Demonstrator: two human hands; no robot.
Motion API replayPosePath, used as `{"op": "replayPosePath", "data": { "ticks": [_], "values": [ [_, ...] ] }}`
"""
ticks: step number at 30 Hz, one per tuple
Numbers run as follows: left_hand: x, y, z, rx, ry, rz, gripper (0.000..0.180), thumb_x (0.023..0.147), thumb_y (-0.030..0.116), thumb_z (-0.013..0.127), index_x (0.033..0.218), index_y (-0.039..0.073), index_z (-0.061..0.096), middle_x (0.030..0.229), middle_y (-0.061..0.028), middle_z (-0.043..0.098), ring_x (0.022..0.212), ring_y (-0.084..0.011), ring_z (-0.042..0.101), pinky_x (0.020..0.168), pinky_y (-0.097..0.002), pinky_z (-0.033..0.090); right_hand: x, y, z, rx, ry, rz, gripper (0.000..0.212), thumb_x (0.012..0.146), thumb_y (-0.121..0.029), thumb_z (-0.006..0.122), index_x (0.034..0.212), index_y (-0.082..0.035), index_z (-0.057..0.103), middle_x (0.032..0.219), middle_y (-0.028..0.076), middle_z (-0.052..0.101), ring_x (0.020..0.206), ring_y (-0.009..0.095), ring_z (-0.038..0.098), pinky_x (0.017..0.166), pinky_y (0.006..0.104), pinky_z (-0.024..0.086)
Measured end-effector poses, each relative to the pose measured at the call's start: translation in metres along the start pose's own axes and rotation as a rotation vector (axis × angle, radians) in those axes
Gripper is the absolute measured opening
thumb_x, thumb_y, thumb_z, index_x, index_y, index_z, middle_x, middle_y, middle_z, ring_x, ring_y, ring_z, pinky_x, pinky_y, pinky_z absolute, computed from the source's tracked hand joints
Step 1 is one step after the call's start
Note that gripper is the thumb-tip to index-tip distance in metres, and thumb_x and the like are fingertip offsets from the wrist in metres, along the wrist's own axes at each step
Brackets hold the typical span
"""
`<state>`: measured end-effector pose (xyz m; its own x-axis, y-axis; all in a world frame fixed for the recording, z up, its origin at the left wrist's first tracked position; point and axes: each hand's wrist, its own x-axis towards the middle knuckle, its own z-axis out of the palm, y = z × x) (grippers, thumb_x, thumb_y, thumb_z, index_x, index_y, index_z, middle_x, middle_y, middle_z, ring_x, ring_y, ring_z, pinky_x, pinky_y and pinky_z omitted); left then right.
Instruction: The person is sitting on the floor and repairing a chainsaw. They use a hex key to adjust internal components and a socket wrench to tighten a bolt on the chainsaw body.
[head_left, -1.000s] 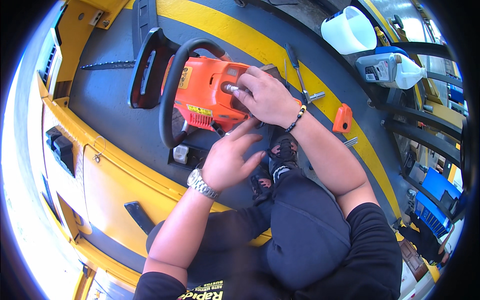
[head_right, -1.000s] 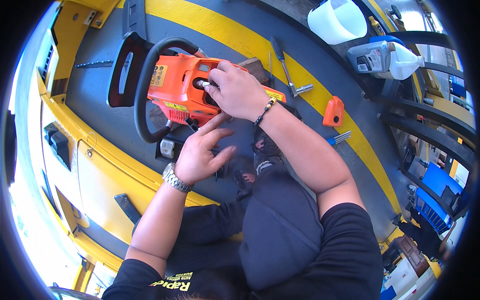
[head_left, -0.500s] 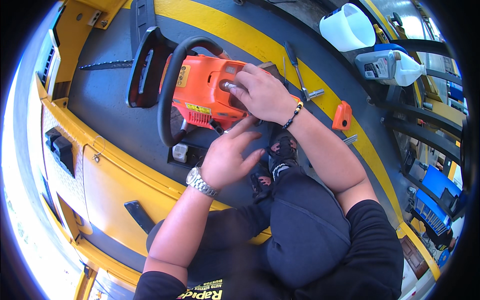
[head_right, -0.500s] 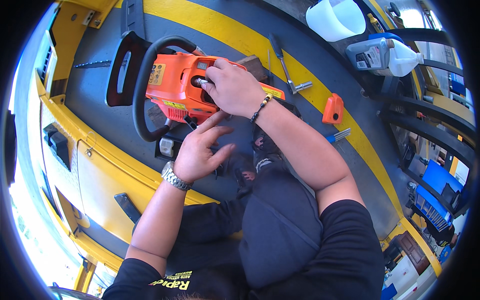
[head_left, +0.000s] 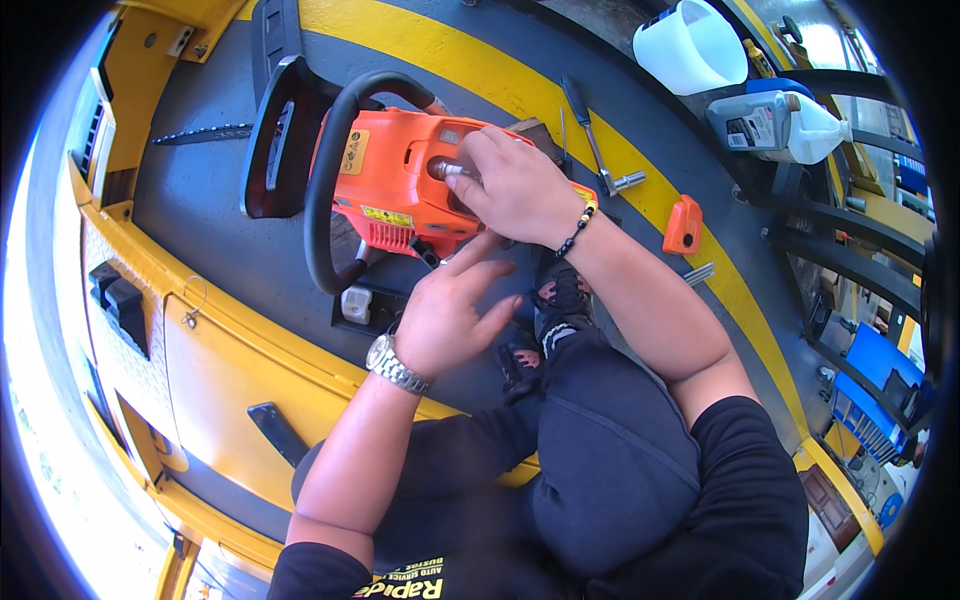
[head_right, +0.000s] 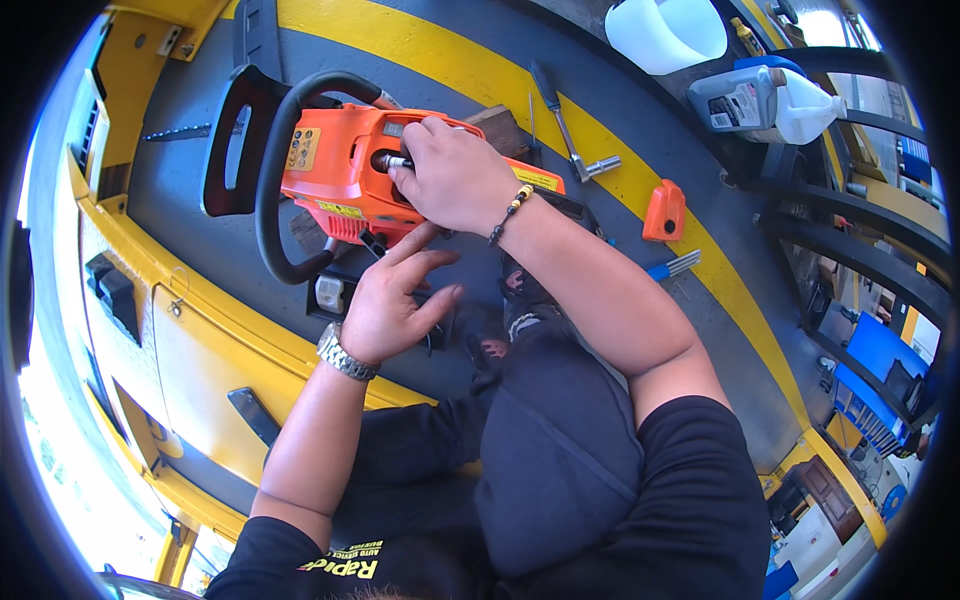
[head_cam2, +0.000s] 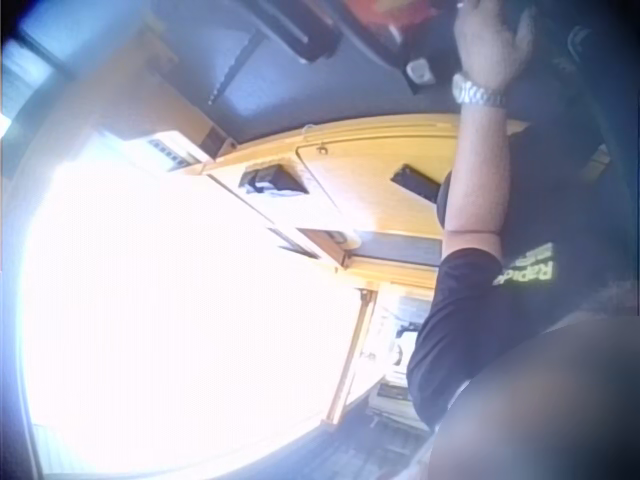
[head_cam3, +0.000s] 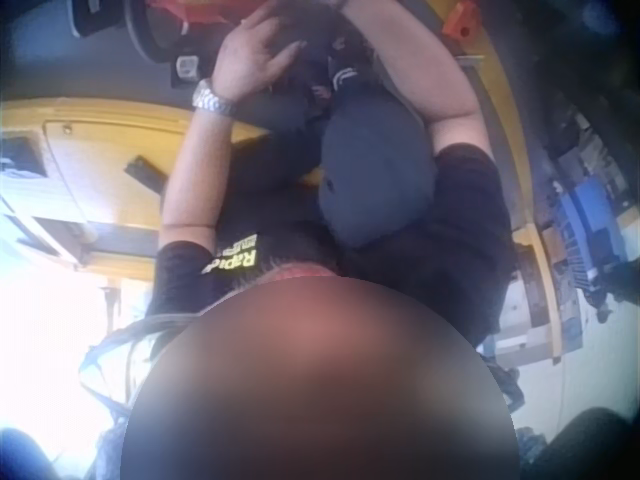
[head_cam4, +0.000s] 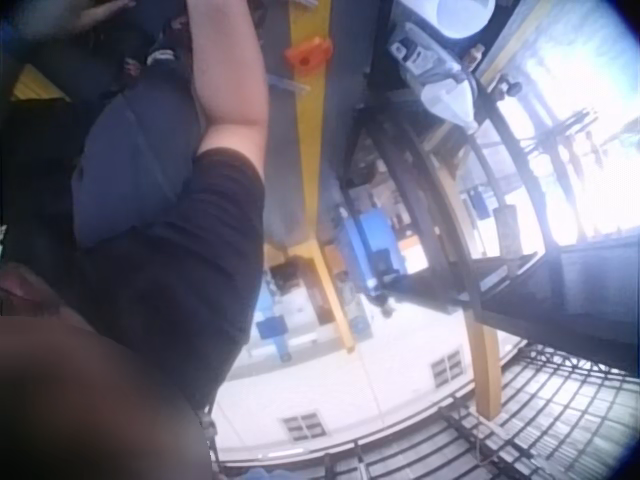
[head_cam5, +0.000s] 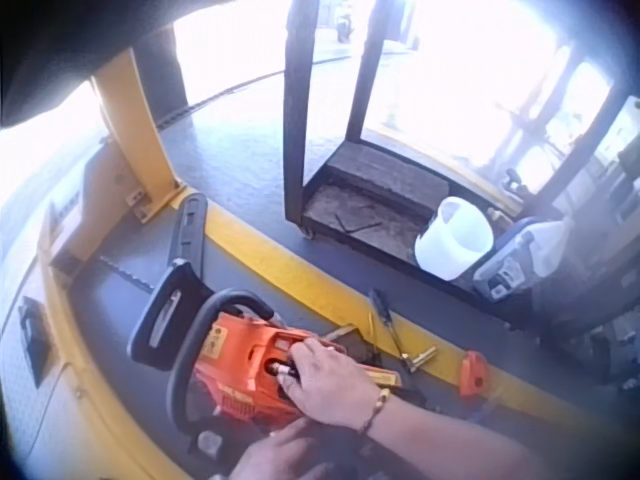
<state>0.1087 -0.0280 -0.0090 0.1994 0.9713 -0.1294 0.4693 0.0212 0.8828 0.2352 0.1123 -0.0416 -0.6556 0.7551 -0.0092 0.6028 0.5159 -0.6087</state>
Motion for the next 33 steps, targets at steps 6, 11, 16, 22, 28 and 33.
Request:
{"op": "replayPosePath", "data": {
  "ticks": [6,11,16,22,28,33],
  "values": [
    [0.001,-0.002,0.0,0.012,0.001,0.037,0.035,0.082,0.019,0.078,0.113,0.004,0.07,0.141,-0.0208,0.056,0.091,-0.031,0.071,0.077,-0.0365,0.059,0.001,-0.004,-0.004,0.024,-0.037,0.053,0.028,0.098,-0.03,0.057,0.094,-0.003,0.062,0.097,0.014,0.065,0.093,0.034,0.065,0.081,0.0467,0.053],
    [0.0,-0.002,-0.001,0.049,0.01,0.066,0.034,0.082,0.018,0.078,0.112,0.004,0.07,0.141,-0.0204,0.056,0.093,-0.0313,0.071,0.078,-0.0359,0.058,0.002,-0.005,-0.007,-0.014,-0.045,0.053,0.028,0.097,-0.032,0.059,0.095,-0.005,0.065,0.098,0.013,0.066,0.093,0.032,0.067,0.079,0.0455,0.054],
    [-0.002,-0.003,-0.002,-0.011,0.04,0.03,0.031,0.083,0.018,0.075,0.11,0.005,0.069,0.139,-0.0163,0.058,0.103,-0.0334,0.069,0.087,-0.0399,0.057,0.0,0.0,-0.009,0.009,0.021,0.037,0.034,0.096,-0.039,0.062,0.096,-0.005,0.065,0.097,0.013,0.065,0.091,0.033,0.067,0.078,0.0447,0.055],
    [0.0,-0.002,-0.023,-0.204,0.119,-0.035,0.047,0.083,0.0,0.072,0.128,0.003,0.061,0.144,-0.0133,0.056,0.087,-0.015,0.069,0.077,-0.0282,0.056,-0.037,0.024,-0.067,0.206,0.312,0.022,0.027,0.094,-0.029,0.068,0.097,-0.002,0.067,0.084,0.011,0.064,0.072,0.025,0.065,0.067,0.0349,0.052],
    [0.0,-0.01,-0.015,-0.285,0.243,-0.02,0.043,0.085,-0.003,0.071,0.126,0.004,0.063,0.133,-0.0114,0.062,0.087,-0.0134,0.067,0.076,-0.026,0.054,-0.146,0.098,-0.085,-0.005,0.453,0.517,0.018,0.094,-0.018,0.065,0.094,0.001,0.066,0.08,0.015,0.069,0.072,0.027,0.069,0.069,0.0345,0.054],
    [-0.006,-0.018,-0.015,-0.35,0.308,-0.081,0.024,0.091,-0.006,0.068,0.114,0.001,0.066,0.095,-0.0047,0.072,0.081,-0.0092,0.065,0.076,-0.0234,0.052,-0.261,0.17,-0.069,-0.245,0.326,0.874,0.019,0.093,-0.019,0.064,0.095,0.0,0.067,0.086,0.019,0.072,0.081,0.035,0.071,0.074,0.0419,0.054]
  ]
}}
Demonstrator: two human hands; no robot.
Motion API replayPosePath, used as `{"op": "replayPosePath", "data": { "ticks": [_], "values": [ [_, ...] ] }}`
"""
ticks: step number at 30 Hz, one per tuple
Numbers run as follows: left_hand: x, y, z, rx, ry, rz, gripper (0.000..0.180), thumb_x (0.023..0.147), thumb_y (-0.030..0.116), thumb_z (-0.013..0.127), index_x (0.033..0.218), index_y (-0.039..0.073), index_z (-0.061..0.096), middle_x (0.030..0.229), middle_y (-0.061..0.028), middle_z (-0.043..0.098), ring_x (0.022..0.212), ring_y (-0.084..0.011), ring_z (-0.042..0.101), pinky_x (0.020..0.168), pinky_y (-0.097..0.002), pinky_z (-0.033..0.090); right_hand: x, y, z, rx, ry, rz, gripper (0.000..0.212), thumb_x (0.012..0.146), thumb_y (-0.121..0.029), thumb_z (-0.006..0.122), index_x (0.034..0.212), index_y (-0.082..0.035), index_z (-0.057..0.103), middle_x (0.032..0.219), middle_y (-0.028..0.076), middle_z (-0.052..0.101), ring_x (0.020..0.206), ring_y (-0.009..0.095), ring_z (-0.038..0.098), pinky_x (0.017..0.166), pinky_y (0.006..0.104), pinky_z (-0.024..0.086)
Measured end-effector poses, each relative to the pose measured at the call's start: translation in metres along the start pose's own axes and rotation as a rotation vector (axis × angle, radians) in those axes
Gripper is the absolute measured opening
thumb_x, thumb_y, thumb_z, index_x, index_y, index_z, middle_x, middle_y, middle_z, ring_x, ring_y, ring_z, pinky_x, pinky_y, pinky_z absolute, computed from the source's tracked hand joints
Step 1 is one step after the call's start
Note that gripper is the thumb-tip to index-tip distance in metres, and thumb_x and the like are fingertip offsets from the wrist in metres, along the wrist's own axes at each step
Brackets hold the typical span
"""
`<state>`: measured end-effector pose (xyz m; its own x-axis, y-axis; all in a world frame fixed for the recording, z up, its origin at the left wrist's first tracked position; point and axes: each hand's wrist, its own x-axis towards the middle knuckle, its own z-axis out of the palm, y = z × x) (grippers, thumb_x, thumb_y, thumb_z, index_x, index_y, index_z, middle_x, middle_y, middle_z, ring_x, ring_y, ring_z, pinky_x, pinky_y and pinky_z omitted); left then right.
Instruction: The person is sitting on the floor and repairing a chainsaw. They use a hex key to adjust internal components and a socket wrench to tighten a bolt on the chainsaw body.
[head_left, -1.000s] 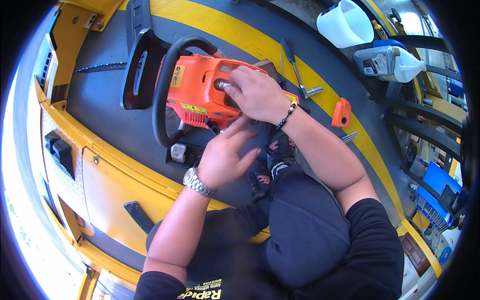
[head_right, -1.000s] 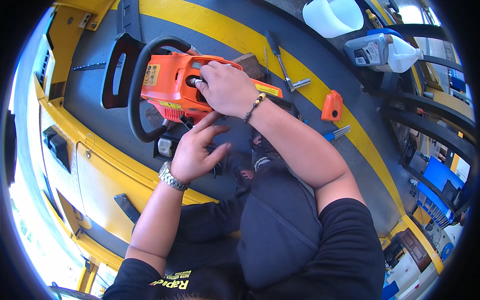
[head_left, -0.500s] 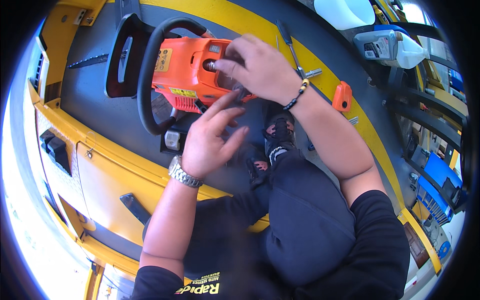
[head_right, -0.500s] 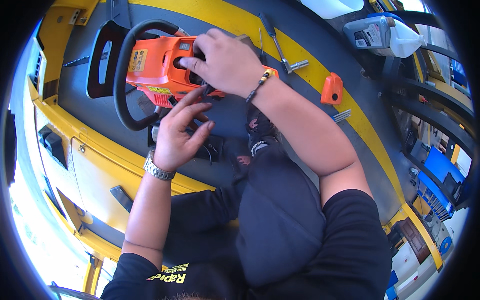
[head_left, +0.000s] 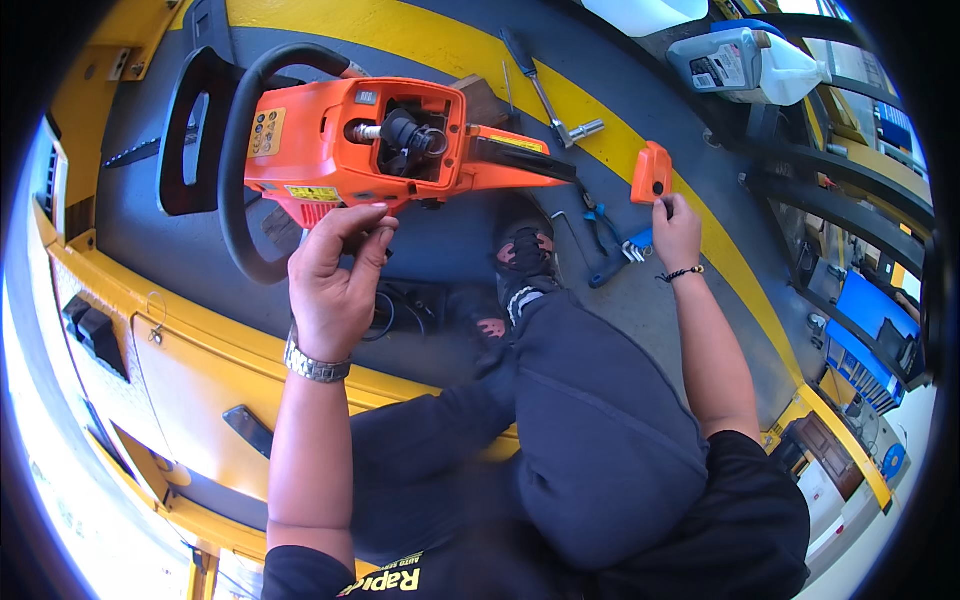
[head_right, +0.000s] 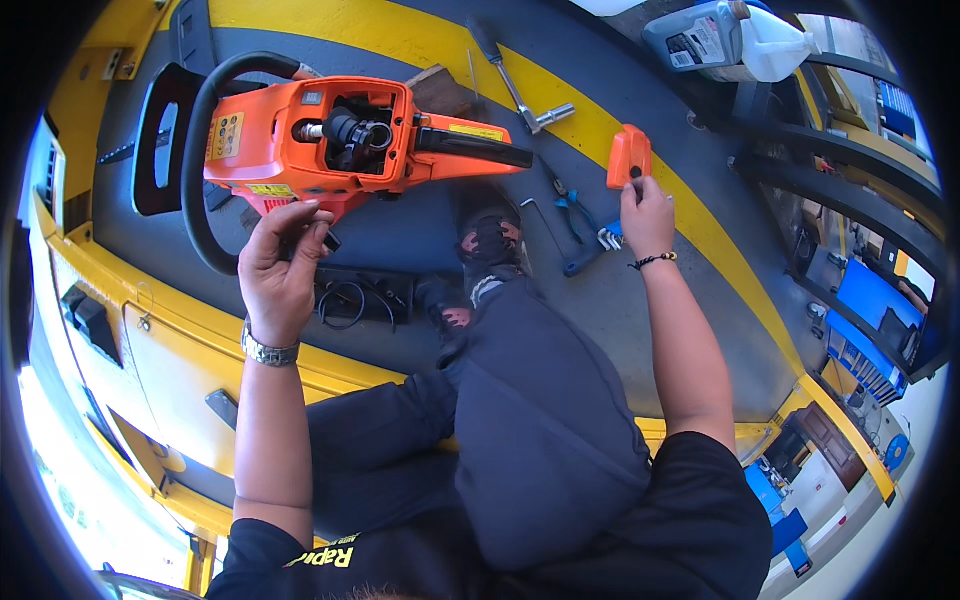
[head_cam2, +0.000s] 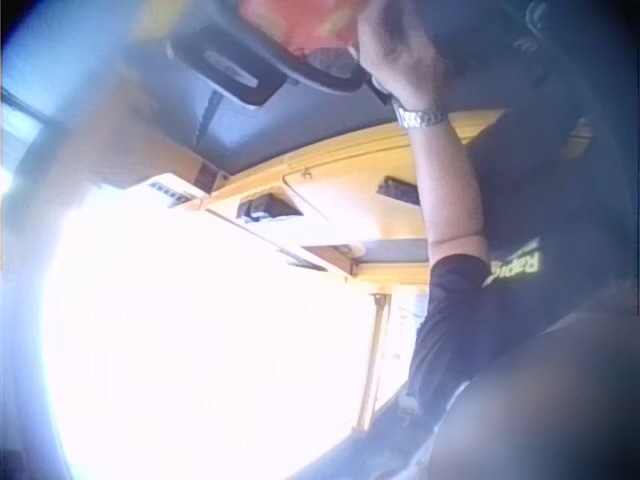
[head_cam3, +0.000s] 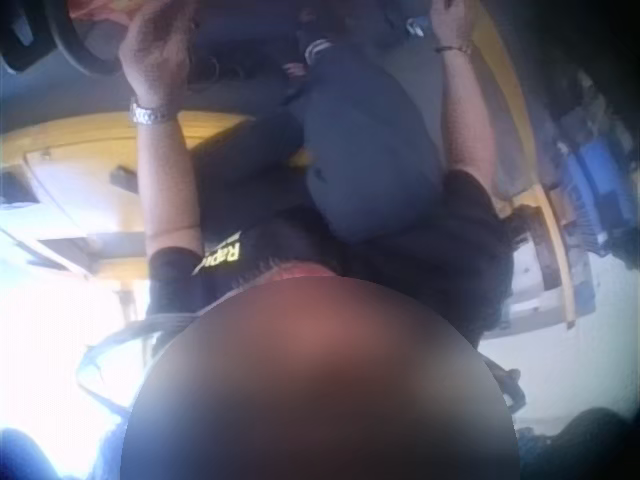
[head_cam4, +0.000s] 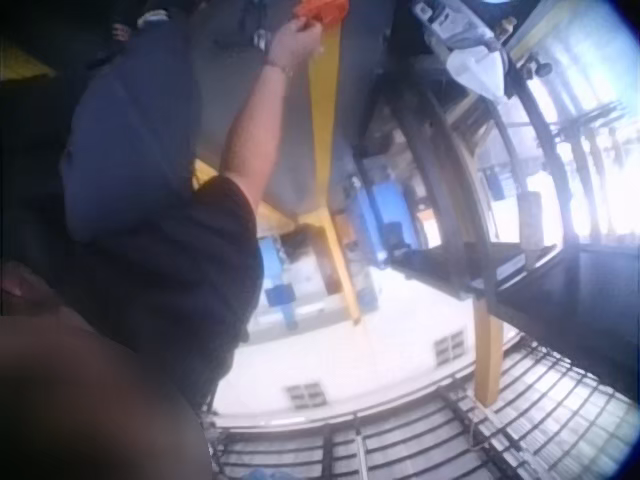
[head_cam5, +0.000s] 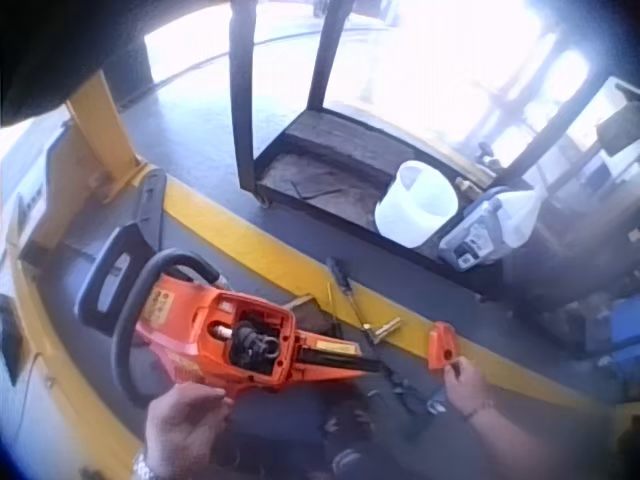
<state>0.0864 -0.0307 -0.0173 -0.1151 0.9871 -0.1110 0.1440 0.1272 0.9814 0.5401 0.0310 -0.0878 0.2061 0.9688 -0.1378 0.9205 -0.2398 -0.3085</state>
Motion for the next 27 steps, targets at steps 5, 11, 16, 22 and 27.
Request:
{"op": "replayPosePath", "data": {
  "ticks": [5,11,16,22,27],
  "values": [
    [0.0,0.005,0.001,-0.071,0.078,0.016,0.019,0.089,-0.003,0.073,0.107,-0.001,0.066,0.089,-0.0038,0.071,0.078,-0.007,0.063,0.072,-0.0222,0.051,-0.026,0.065,0.027,-0.046,-0.118,0.063,0.019,0.091,-0.019,0.064,0.101,-0.003,0.066,0.097,0.018,0.07,0.09,0.035,0.069,0.079,0.0444,0.054],
    [-0.003,0.001,0.003,0.117,0.139,0.037,0.02,0.086,0.001,0.079,0.103,0.0,0.068,0.077,0.0009,0.064,0.069,-0.0048,0.054,0.065,-0.0211,0.046,0.028,-0.018,0.073,-0.07,-0.072,-0.377,0.033,0.09,-0.031,0.07,0.114,-0.009,0.065,0.112,0.015,0.06,0.102,0.036,0.064,0.086,0.0452,0.054],
    [-0.005,0.01,0.007,0.243,0.063,0.091,0.019,0.089,0.002,0.076,0.106,0.0,0.068,0.084,-0.0013,0.068,0.074,-0.0057,0.058,0.069,-0.0216,0.048,0.095,-0.094,0.093,-0.275,-0.34,-0.299,0.043,0.089,-0.041,0.071,0.118,-0.01,0.066,0.123,0.019,0.055,0.105,0.037,0.065,0.091,0.045,0.053],
    [-0.003,0.017,0.016,0.311,-0.018,0.222,0.021,0.081,0.004,0.078,0.1,0.002,0.069,0.08,-0.0088,0.067,0.068,-0.0202,0.067,0.064,-0.0295,0.053,0.112,-0.112,0.106,-0.318,-0.419,-0.139,0.038,0.09,-0.036,0.067,0.118,-0.01,0.068,0.127,0.02,0.054,0.105,0.039,0.065,0.092,0.0462,0.053],
    [-0.004,0.024,0.022,0.254,-0.131,0.231,0.023,0.081,0.001,0.076,0.102,0.002,0.068,0.093,-0.0105,0.068,0.076,-0.0224,0.069,0.067,-0.0315,0.055,0.119,-0.094,0.067,0.241,-0.548,0.061,0.032,0.094,-0.03,0.06,0.113,-0.005,0.066,0.107,0.014,0.062,0.095,0.025,0.065,0.083,0.0409,0.055]
  ]
}}
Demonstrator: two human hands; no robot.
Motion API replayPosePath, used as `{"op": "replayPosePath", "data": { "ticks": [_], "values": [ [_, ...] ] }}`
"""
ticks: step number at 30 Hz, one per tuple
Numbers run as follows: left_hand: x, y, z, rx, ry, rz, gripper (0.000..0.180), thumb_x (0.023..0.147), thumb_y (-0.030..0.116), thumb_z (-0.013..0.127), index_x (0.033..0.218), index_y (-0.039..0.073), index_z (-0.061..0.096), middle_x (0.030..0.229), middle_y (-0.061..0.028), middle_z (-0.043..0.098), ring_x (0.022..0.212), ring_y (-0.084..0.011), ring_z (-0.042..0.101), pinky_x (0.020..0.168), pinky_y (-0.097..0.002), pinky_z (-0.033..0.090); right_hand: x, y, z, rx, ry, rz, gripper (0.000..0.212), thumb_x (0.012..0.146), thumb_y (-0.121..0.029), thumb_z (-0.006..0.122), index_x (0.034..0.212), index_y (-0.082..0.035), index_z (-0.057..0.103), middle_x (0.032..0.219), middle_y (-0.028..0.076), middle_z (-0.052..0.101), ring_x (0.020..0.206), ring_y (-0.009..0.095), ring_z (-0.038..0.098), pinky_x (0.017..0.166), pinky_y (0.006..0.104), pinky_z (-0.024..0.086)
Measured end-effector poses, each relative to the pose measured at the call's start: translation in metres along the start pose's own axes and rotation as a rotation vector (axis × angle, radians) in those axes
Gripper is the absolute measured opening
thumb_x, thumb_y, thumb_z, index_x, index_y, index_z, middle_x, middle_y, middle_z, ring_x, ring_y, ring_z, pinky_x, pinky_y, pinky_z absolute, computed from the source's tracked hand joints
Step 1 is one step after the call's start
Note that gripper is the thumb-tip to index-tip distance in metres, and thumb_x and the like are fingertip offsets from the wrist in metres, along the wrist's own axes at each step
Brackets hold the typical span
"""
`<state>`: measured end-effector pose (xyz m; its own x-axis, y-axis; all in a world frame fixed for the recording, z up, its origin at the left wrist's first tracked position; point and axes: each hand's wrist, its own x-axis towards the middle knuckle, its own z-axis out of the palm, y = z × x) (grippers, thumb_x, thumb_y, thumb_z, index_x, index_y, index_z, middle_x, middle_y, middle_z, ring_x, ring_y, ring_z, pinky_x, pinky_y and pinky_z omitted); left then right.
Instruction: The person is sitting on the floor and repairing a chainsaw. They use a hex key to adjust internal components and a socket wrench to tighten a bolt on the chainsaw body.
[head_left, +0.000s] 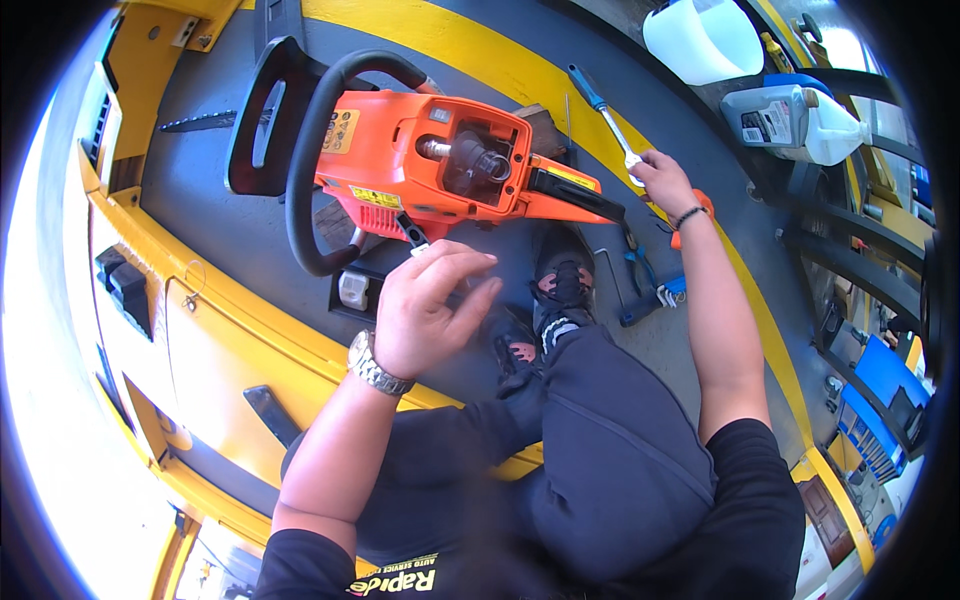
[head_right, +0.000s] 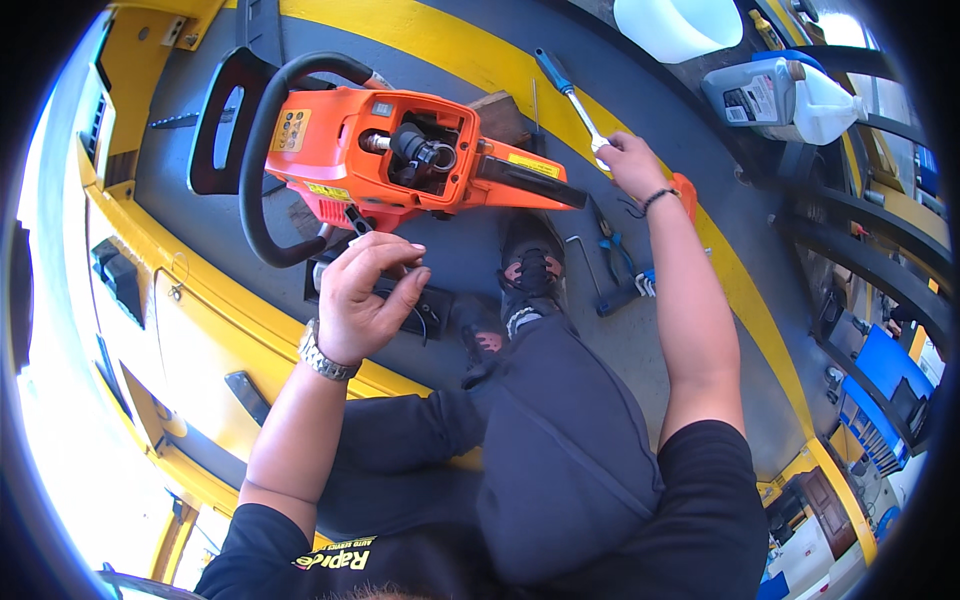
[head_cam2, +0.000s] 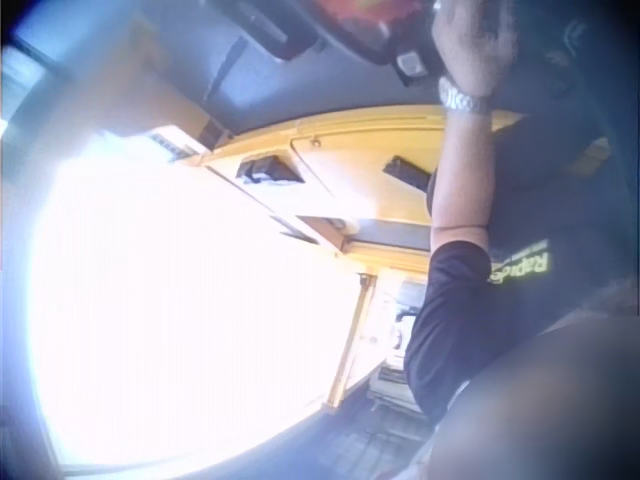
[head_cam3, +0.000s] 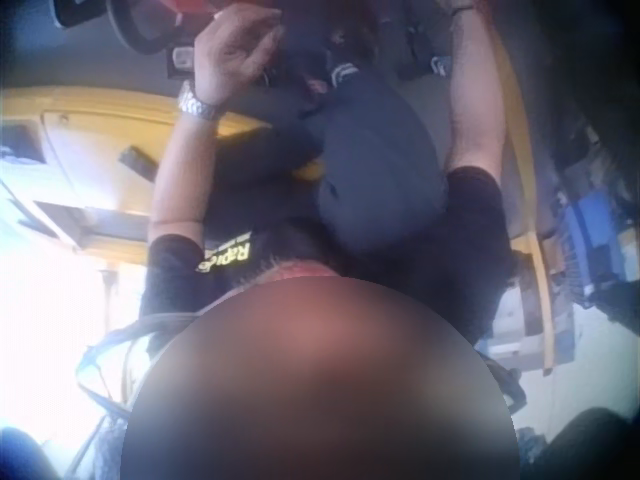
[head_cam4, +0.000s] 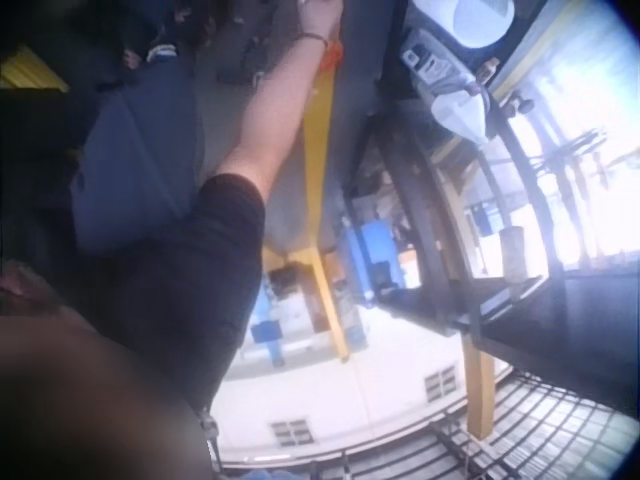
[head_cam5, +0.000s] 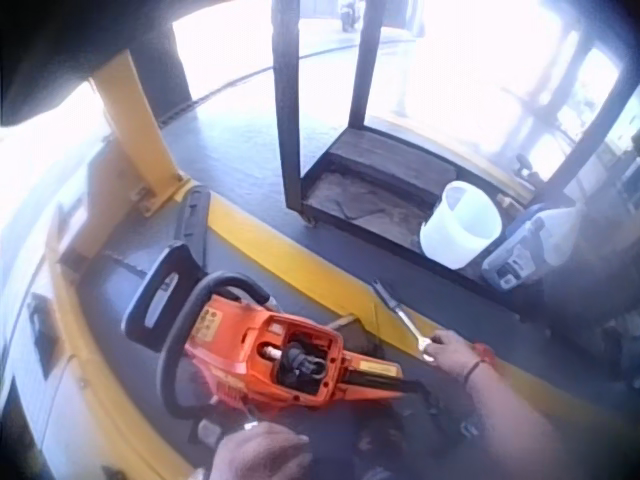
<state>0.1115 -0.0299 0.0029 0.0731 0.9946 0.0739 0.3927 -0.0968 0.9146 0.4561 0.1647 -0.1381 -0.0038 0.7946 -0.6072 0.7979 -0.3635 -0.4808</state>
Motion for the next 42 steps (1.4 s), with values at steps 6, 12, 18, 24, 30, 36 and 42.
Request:
{"op": "replayPosePath", "data": {
  "ticks": [6,12,18,24,30,36,42],
  "values": [
    [-0.001,0.006,0.001,-0.022,-0.066,0.007,0.026,0.082,0.008,0.076,0.106,0.004,0.068,0.105,-0.0122,0.067,0.085,-0.0286,0.069,0.073,-0.0367,0.056,-0.1,-0.06,-0.059,0.601,-0.317,-0.154,0.031,0.093,-0.023,0.062,0.114,-0.002,0.059,0.096,0.007,0.063,0.094,0.014,0.063,0.079,0.0336,0.056],
    [-0.002,0.024,0.008,-0.486,-0.139,-0.15,0.06,0.092,0.017,0.073,0.141,0.003,0.042,0.115,-0.0114,0.064,0.096,-0.0203,0.068,0.083,-0.0349,0.056,-0.168,-0.124,-0.033,0.924,-0.937,-0.629,0.033,0.086,-0.02,0.068,0.111,-0.001,0.058,0.111,0.012,0.052,0.098,0.018,0.057,0.083,0.0323,0.049],
    [-0.002,0.02,-0.001,-0.532,-0.07,-0.074,0.038,0.094,0.017,0.072,0.121,0.0,0.053,0.108,-0.0129,0.065,0.092,-0.0204,0.069,0.081,-0.0322,0.055,-0.179,-0.15,0.016,1.043,-0.887,-0.469,0.04,0.085,-0.04,0.069,0.098,-0.004,0.058,0.104,0.008,0.054,0.09,0.016,0.052,0.084,0.0314,0.044],
    [-0.005,0.027,-0.01,-0.391,-0.104,-0.262,0.032,0.091,0.021,0.076,0.111,0.002,0.059,0.093,-0.0093,0.07,0.083,-0.0173,0.072,0.072,-0.0313,0.055,-0.188,-0.158,0.037,1.062,-0.662,-0.398,0.02,0.092,-0.021,0.061,0.087,-0.003,0.054,0.094,0.008,0.052,0.076,0.013,0.052,0.069,0.0254,0.043],
    [-0.002,0.016,-0.006,-0.889,-0.144,-0.568,0.025,0.1,0.02,0.066,0.117,0.005,0.057,0.094,0.0001,0.063,0.078,-0.0066,0.06,0.069,-0.025,0.05,-0.187,-0.15,0.04,0.89,-0.517,-0.525,0.031,0.096,-0.027,0.057,0.105,0.002,0.056,0.097,0.009,0.053,0.077,0.013,0.052,0.072,0.0276,0.044],
    [-0.006,0.006,-0.011,-0.89,-0.136,-0.196,0.029,0.099,0.02,0.067,0.121,0.005,0.056,0.114,-0.0043,0.061,0.099,-0.0073,0.06,0.078,-0.0253,0.052,-0.189,-0.155,0.021,1.336,-1.024,-0.37,0.059,0.097,-0.028,0.057,0.14,0.01,0.043,0.117,0.019,0.056,0.097,0.028,0.066,0.074,0.0393,0.061],
    [-0.011,0.002,-0.015,-1.406,-0.329,-0.366,0.038,0.097,0.025,0.069,0.127,0.007,0.053,0.106,-0.0034,0.059,0.084,-0.0095,0.057,0.069,-0.0268,0.048,-0.195,-0.162,0.017,1.386,-1.313,-0.53,0.063,0.094,-0.015,0.064,0.145,0.011,0.037,0.129,0.031,0.057,0.109,0.039,0.067,0.084,0.0482,0.06]
  ]
}}
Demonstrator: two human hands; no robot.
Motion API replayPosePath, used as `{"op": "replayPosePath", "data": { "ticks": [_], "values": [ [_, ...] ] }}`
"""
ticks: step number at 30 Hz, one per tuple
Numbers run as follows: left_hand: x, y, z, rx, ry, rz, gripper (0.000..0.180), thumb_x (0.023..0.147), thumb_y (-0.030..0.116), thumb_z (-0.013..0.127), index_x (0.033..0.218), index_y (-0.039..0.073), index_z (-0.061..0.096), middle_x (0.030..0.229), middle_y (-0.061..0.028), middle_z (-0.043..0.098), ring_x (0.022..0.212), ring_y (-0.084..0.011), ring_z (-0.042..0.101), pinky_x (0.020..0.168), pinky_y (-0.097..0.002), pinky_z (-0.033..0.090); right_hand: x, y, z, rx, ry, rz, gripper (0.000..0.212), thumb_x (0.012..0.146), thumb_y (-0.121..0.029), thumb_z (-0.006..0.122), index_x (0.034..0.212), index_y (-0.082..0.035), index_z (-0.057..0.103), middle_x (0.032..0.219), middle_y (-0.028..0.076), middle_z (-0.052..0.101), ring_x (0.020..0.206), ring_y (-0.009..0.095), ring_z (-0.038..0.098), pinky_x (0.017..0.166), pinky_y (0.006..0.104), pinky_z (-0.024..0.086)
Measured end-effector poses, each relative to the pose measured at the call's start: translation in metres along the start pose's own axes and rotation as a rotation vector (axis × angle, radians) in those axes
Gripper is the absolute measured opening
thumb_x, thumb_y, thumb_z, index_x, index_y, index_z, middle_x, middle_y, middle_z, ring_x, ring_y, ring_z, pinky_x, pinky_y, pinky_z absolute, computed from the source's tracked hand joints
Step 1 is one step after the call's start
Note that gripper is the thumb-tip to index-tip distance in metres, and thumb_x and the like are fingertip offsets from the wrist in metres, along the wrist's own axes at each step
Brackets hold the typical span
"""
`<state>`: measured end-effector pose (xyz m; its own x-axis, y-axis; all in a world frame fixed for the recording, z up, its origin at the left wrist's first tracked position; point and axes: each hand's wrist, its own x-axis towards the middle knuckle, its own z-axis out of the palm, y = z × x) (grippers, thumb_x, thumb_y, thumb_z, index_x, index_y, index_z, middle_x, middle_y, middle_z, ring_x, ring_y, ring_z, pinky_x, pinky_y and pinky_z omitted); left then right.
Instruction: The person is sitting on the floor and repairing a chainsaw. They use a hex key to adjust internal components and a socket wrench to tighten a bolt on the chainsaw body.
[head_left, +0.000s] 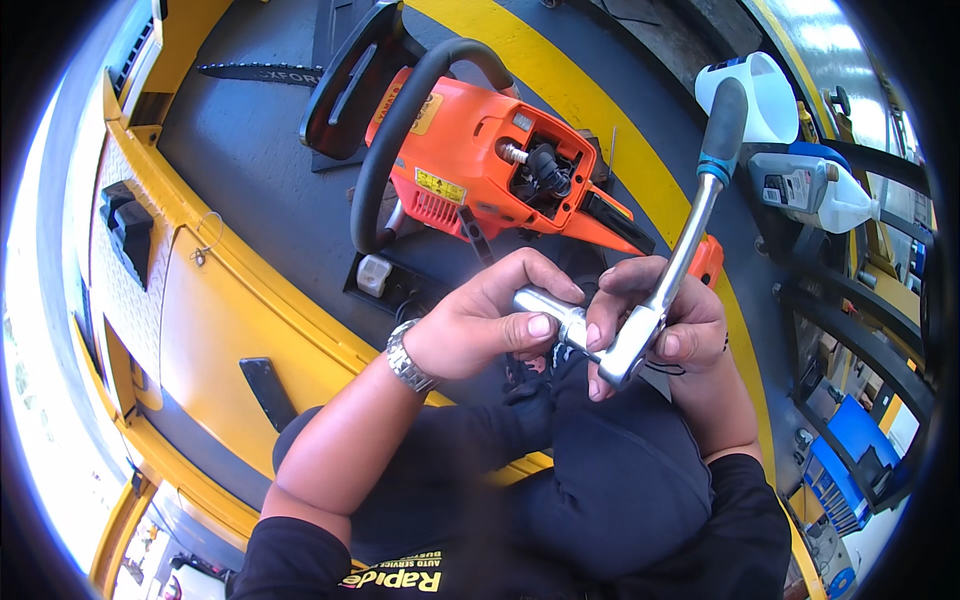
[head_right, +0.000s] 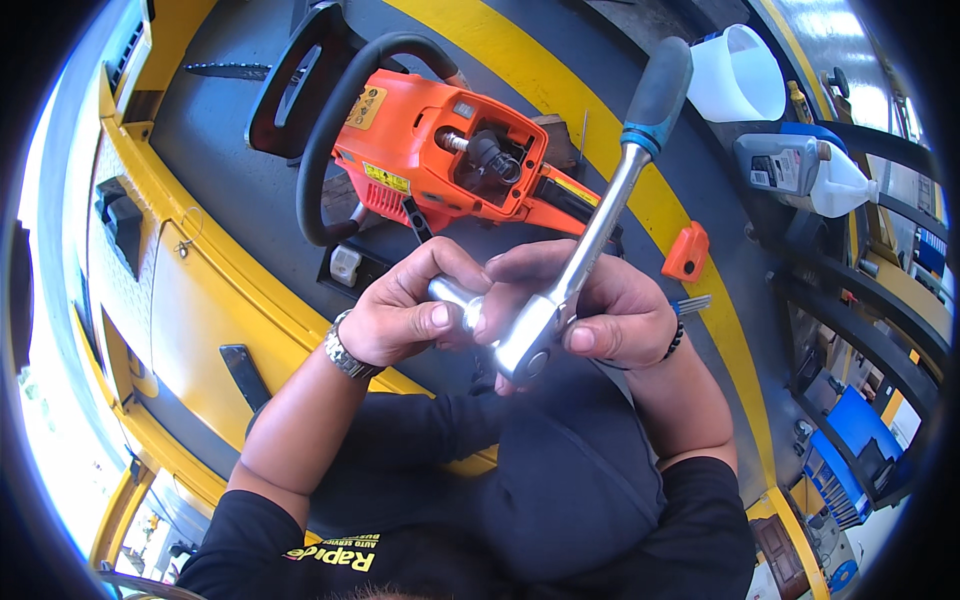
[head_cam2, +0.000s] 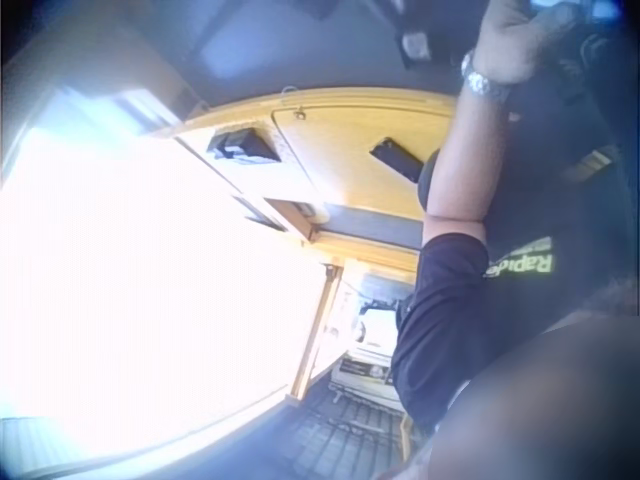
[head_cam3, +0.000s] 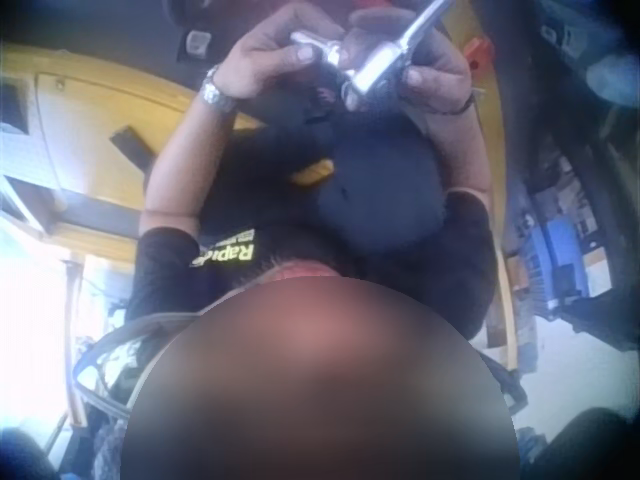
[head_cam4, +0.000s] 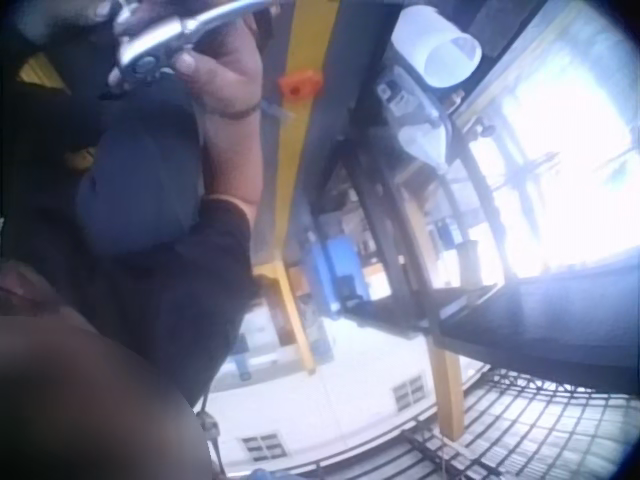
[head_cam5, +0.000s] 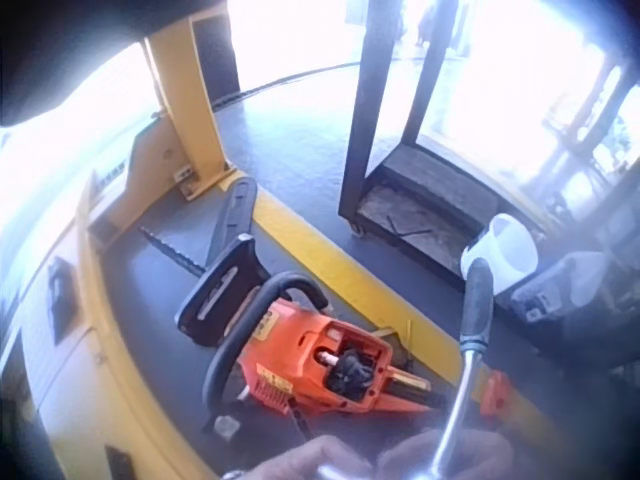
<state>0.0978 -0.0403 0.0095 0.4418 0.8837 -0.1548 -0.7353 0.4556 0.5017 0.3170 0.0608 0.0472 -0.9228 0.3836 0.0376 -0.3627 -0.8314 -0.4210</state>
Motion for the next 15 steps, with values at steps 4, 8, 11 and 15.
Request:
{"op": "replayPosePath", "data": {
  "ticks": [4,8,11,15],
  "values": [
    [0.003,-0.004,0.007,-0.186,-0.049,-0.035,0.04,0.098,0.031,0.068,0.126,0.007,0.054,0.091,-0.0023,0.056,0.069,-0.0097,0.049,0.06,-0.0246,0.039,0.003,0.006,-0.002,0.023,-0.083,-0.061,0.053,0.092,-0.01,0.068,0.136,0.011,0.046,0.124,0.036,0.06,0.115,0.043,0.065,0.093,0.0531,0.056],
    [-0.002,-0.003,0.006,-0.201,-0.078,-0.106,0.038,0.096,0.029,0.07,0.123,0.006,0.056,0.087,-0.0014,0.056,0.066,-0.0098,0.048,0.06,-0.0247,0.04,0.016,0.008,-0.005,-0.176,-0.163,-0.155,0.035,0.094,-0.013,0.065,0.121,0.008,0.058,0.113,0.034,0.065,0.108,0.042,0.068,0.095,0.0523,0.054],
    [0.0,-0.003,0.006,-0.086,-0.01,-0.084,0.038,0.095,0.027,0.072,0.123,0.007,0.057,0.09,-0.0004,0.058,0.07,-0.0077,0.051,0.062,-0.024,0.043,0.012,0.001,-0.001,-0.144,-0.014,-0.033,0.028,0.096,-0.018,0.059,0.111,0.005,0.062,0.104,0.03,0.069,0.101,0.037,0.07,0.092,0.0474,0.054],
    [-0.002,-0.003,-0.01,-0.074,0.016,-0.095,0.036,0.094,0.024,0.074,0.121,0.006,0.058,0.103,-0.0022,0.063,0.083,-0.0074,0.058,0.071,-0.0228,0.048,0.007,0.007,-0.005,-0.224,0.035,-0.02,0.023,0.09,-0.014,0.067,0.103,0.003,0.061,0.102,0.029,0.067,0.084,0.027,0.071,0.066,0.0323,0.059]
  ]
}}
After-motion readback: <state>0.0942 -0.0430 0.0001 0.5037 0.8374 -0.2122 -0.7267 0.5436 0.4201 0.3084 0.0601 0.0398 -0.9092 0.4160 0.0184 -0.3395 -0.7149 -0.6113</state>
